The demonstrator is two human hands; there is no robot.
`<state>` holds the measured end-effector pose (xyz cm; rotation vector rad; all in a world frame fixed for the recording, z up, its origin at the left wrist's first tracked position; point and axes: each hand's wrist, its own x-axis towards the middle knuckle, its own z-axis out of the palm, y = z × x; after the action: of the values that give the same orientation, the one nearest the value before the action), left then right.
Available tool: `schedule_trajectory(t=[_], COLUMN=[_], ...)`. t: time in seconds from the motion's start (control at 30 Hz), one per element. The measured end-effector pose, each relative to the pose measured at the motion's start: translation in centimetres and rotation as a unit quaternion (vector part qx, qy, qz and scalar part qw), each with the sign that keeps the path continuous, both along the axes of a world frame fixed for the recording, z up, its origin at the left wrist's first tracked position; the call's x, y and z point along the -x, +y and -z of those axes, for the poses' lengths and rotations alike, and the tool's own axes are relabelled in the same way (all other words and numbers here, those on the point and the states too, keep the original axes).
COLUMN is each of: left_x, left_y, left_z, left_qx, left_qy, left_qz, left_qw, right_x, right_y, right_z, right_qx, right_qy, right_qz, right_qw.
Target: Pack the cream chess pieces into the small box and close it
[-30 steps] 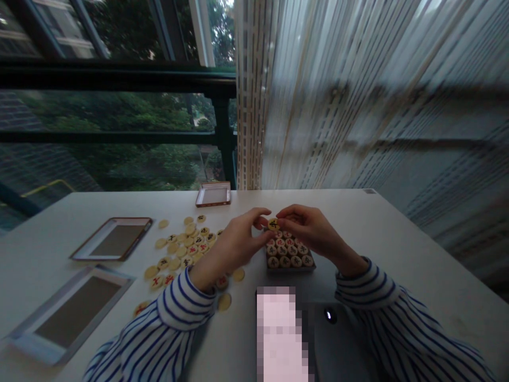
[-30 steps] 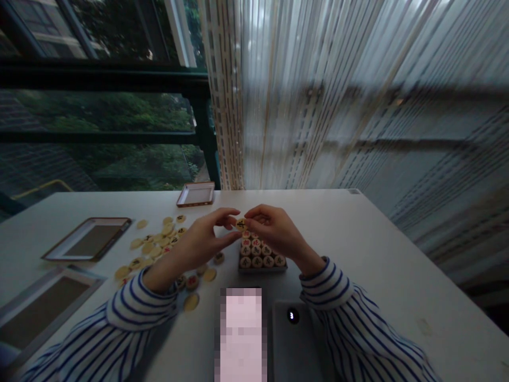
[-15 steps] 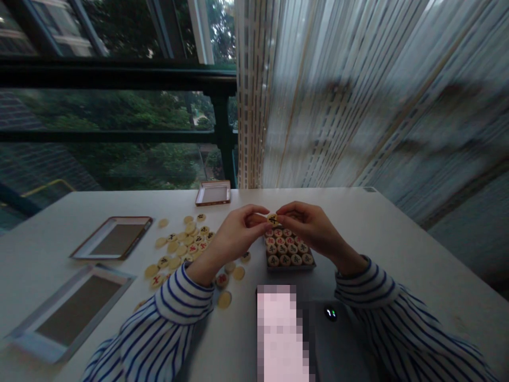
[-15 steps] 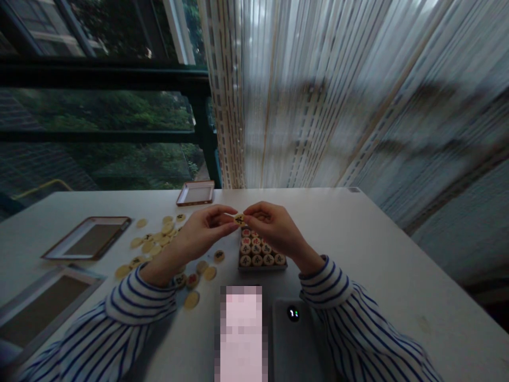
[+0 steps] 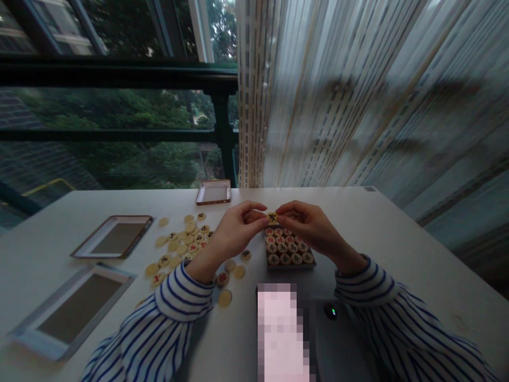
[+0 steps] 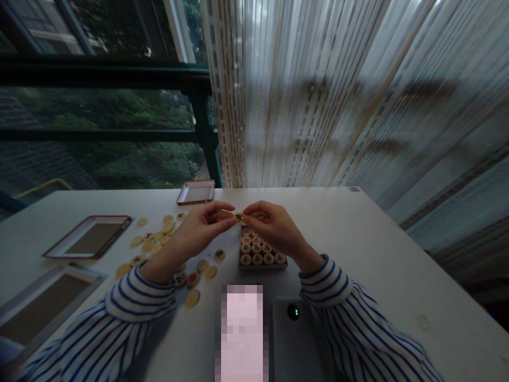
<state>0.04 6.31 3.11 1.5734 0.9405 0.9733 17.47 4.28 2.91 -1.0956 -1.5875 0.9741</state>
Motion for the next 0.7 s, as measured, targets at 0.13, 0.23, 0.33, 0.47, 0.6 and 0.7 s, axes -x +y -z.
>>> schedule_trajectory(t=[0.13,0.23,0.33,0.47,0.6,0.7], left_x=[0.07,0.11,0.13,0.12,0.06,-0.02], left_y=[0.0,0.07,0.07,-0.03,-0.11,-0.14], left_z=[-0.09,0.0,0.02,-0.12,-0.22,-0.21], left_qx=[0.003,0.003,0.007,0.013,0.018,0.024], left_qy=[-0.009,-0.018,-0.023,-0.027,-0.03,-0.038], left_qz=[-0.007,-0.004,0.002,0.007,0.006,0.008], left_qw=[1.0,1.0,1.0,1.0,0.999,0.999], right_x=[-0.01,-0.1,-0.17,-0.18,-0.38,-0.63], right_y=[0.03,0.09,0.07,-0.08,-0.09,0.04], right_z=[0.08,0.21,0.19,-0.13,-0.35,-0.19], right_qx=[-0.004,-0.011,-0.014,-0.013,-0.038,-0.048], right_qy=[-0.01,-0.027,-0.026,-0.027,-0.063,-0.073], right_qz=[-0.004,-0.008,-0.014,-0.016,0.0,0.003], right_qw=[1.0,1.0,0.999,0.999,0.997,0.996])
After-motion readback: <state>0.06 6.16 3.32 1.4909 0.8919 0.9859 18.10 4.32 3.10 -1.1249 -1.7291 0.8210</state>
